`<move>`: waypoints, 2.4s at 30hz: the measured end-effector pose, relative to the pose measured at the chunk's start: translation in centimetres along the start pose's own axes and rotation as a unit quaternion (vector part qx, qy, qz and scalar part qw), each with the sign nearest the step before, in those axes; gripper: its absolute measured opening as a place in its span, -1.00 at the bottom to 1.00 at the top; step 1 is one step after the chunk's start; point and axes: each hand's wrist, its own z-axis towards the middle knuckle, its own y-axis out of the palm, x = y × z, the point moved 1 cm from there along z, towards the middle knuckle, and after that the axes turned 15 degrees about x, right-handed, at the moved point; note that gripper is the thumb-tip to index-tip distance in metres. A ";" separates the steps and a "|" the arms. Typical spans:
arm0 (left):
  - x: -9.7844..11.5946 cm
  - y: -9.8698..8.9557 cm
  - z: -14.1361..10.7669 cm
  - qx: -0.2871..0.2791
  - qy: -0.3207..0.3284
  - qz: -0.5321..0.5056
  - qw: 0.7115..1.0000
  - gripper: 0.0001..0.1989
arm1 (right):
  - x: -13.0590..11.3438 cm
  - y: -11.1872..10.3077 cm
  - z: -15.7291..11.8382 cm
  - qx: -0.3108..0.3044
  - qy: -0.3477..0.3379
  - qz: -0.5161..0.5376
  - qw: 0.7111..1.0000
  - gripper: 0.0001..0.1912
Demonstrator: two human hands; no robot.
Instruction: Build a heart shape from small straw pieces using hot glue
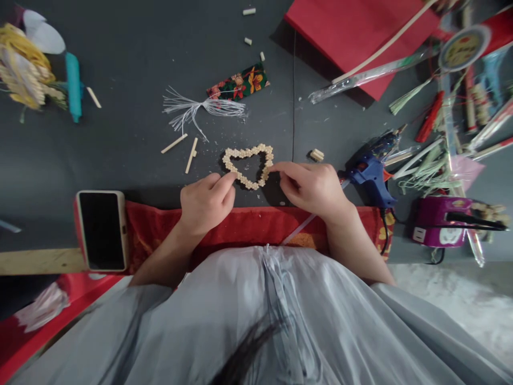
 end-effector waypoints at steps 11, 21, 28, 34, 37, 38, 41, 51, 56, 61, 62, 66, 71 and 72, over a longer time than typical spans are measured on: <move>0.3 -0.2 0.4 0.008 0.040 -0.013 0.999 -0.70 | -0.2 0.0 0.1 -0.014 -0.002 0.012 1.000 -0.62; 0.3 -0.1 0.2 -0.067 -0.018 -0.021 0.997 -0.68 | -0.3 -0.2 0.2 -0.040 0.011 0.007 0.999 -0.61; 0.5 -0.2 0.5 -0.084 -0.006 -0.011 0.996 -0.67 | -0.4 -0.2 0.1 -0.047 0.008 0.020 0.999 -0.63; 0.7 -0.4 0.4 -0.019 0.033 -0.024 0.999 -0.69 | -0.3 -0.1 0.1 -0.031 -0.038 0.026 0.998 -0.62; 0.7 -0.4 0.3 -0.029 0.025 -0.034 0.999 -0.68 | -0.3 -0.1 0.0 -0.039 -0.033 0.023 0.998 -0.61; 0.7 -0.3 0.3 -0.049 0.013 -0.037 0.998 -0.68 | -0.3 -0.1 0.0 -0.041 -0.032 0.023 0.998 -0.61; 0.6 -0.3 0.2 -0.078 -0.001 -0.033 0.996 -0.67 | -0.3 -0.1 0.0 -0.032 -0.038 0.028 0.998 -0.61; 0.7 -0.3 0.0 -0.071 0.043 -0.035 0.996 -0.70 | -0.4 -0.3 0.2 -0.053 -0.049 0.065 0.995 -0.60; 1.0 -0.3 0.3 -0.024 0.058 -0.052 0.997 -0.71 | -0.4 -0.3 0.1 -0.043 -0.049 0.072 0.995 -0.63; 1.4 0.0 0.7 -0.129 -0.006 -0.081 0.988 -0.70 | -0.4 -0.9 0.4 -0.047 -0.020 0.061 0.997 -0.71; 1.5 0.0 0.7 -0.146 -0.016 -0.086 0.985 -0.69 | -0.5 -1.2 0.5 -0.050 -0.012 0.046 0.998 -0.72; 1.8 0.2 0.9 -0.170 -0.036 -0.094 0.980 -0.66 | -0.5 -2.9 0.8 -0.074 0.024 -0.037 0.996 -0.76; 2.0 0.4 0.7 -0.160 -0.038 -0.079 0.983 -0.66 | -0.1 -5.5 -0.1 -0.091 0.073 -0.102 0.988 -0.83; 2.0 0.5 0.6 -0.155 -0.034 -0.076 0.984 -0.67 | 0.1 -6.2 -0.4 -0.077 0.092 -0.119 0.986 -0.84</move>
